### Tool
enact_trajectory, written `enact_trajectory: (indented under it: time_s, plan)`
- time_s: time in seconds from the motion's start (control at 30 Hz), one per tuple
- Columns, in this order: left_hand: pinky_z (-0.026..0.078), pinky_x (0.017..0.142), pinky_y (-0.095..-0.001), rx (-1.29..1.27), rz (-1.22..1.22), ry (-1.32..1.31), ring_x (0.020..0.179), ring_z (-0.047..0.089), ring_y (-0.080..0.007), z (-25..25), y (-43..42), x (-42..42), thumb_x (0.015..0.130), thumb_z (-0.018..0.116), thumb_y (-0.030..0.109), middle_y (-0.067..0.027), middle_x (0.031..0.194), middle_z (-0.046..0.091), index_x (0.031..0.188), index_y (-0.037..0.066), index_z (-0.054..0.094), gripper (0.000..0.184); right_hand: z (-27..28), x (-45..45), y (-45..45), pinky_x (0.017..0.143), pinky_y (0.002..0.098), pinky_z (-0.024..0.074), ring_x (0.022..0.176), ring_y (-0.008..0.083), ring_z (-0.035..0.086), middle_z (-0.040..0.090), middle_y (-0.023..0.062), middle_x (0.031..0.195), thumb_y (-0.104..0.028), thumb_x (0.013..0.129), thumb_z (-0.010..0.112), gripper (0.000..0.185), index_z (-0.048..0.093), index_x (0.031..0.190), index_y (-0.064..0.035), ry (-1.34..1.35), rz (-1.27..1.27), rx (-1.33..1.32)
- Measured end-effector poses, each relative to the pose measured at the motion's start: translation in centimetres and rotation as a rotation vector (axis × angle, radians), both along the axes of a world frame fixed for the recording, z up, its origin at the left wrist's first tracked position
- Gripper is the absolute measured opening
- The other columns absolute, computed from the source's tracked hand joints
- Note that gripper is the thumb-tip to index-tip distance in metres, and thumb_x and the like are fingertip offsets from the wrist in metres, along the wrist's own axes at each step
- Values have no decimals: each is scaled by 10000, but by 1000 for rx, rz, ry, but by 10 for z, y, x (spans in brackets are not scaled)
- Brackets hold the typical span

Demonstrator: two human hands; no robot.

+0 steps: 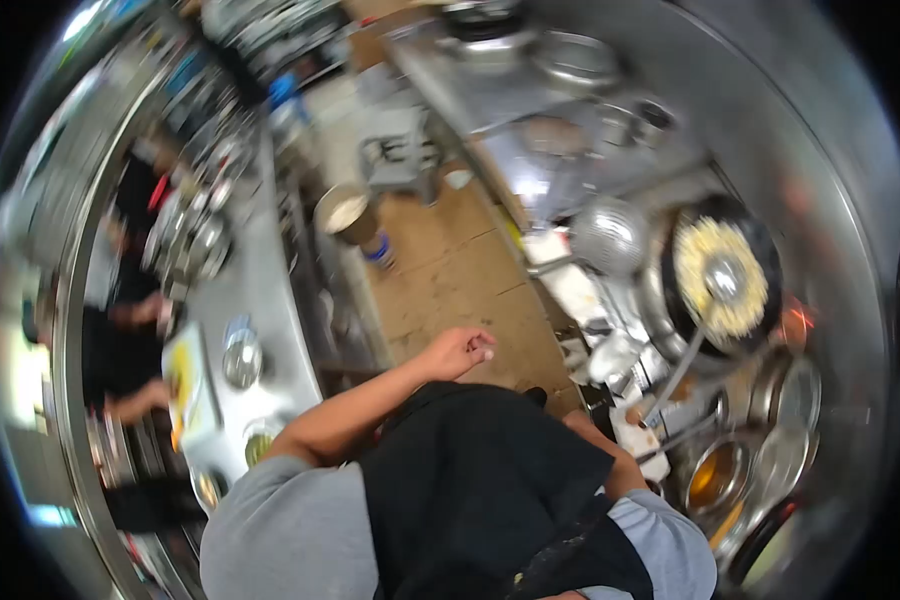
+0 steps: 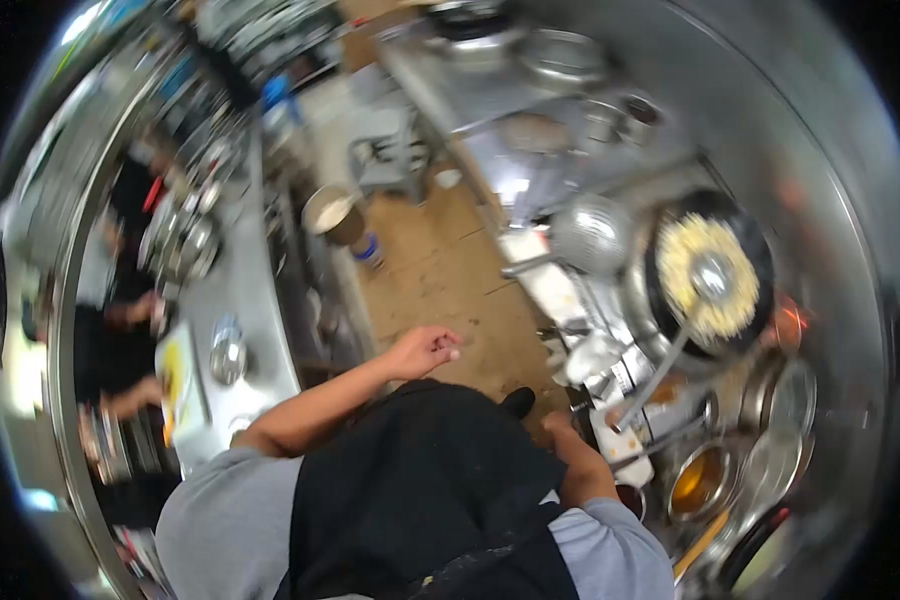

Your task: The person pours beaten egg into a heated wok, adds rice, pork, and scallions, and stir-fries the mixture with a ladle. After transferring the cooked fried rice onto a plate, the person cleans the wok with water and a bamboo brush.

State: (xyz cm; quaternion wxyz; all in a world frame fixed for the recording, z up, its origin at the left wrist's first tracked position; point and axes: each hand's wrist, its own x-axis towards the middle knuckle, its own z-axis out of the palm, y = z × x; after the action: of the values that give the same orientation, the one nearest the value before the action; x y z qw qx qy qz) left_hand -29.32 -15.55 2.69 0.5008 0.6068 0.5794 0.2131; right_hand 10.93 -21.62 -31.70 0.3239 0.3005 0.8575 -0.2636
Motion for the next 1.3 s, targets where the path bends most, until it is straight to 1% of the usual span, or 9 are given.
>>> enact_trajectory:
  time_s: [0.1, 0.13, 0.2, 0.37, 0.43, 0.73, 0.93, 1.0, 1.3]
  plan:
    - [508, 726, -326, 9, 247, -14, 768, 598, -149, -12, -40, -51, 922, 711, 265, -44, 857, 672, 1157, 45, 694, 323, -79, -52, 32, 867, 490, 541, 957, 428, 686, 715, 236, 1016, -283, 892, 579, 340, 752, 986, -5, 130, -210, 155]
    - [512, 741, -328, 10, 309, -25, 784, 607, -154, -25, -53, -68, 921, 711, 259, -53, 872, 678, 1151, 38, 691, 319, -44, -80, 58, 867, 490, 541, 957, 428, 686, 715, 236, 1016, -283, 892, 579, 340, 752, 986, -5, 131, -118, 163]
    - [520, 778, -334, 24, 454, -79, 824, 630, -165, -39, -88, -91, 921, 711, 251, -71, 905, 690, 1131, 20, 683, 314, 53, -146, 89, 845, 503, 537, 958, 442, 683, 711, 246, 996, -309, 901, 575, 348, 739, 981, -12, 248, -819, 65]
    - [508, 711, -270, -142, 880, -279, 805, 610, -101, -43, -171, -131, 936, 692, 198, -24, 881, 661, 1101, 31, 674, 235, 149, -270, 157, 745, 392, 535, 788, 295, 699, 712, 141, 802, -223, 813, 759, 218, 674, 838, -24, 379, -459, 81]
    - [513, 698, -259, -190, 1274, -728, 775, 581, -86, -39, -204, -130, 946, 678, 187, -8, 899, 643, 1104, 44, 655, 214, 150, -313, 180, 759, 334, 529, 801, 199, 671, 710, 105, 867, -150, 848, 740, 208, 652, 958, 2, 480, -386, -99]
    - [450, 556, -280, 196, 2084, -1166, 634, 536, -119, -67, -297, -120, 911, 619, 110, -28, 822, 603, 1014, 65, 617, 113, 286, -562, 54, 745, 396, 556, 845, 296, 708, 711, 173, 913, -132, 842, 701, 280, 651, 1095, -21, 658, 498, -348]
    - [492, 658, -295, 295, 2216, -1273, 728, 555, -135, -65, -305, -102, 956, 611, 130, -35, 912, 607, 1102, 87, 585, 155, 343, -627, -74, 960, 434, 472, 1134, 324, 589, 593, 169, 1209, -161, 822, 726, 533, 586, 1337, -164, 700, 1053, -510]
    - [495, 662, -293, 344, 2232, -1282, 729, 558, -132, -59, -305, -99, 956, 613, 130, -35, 913, 610, 1108, 85, 583, 161, 347, -626, -95, 974, 475, 444, 1193, 360, 530, 532, 184, 1270, -175, 797, 750, 583, 586, 1356, -181, 675, 1189, -114]
    - [500, 651, -272, 317, 2262, -1190, 708, 574, -118, -60, -304, -98, 947, 625, 124, -25, 898, 628, 1102, 86, 590, 163, 307, -639, -89, 969, 481, 429, 1168, 375, 524, 531, 171, 1184, -125, 741, 751, 287, 671, 1017, -132, 871, 918, -278]
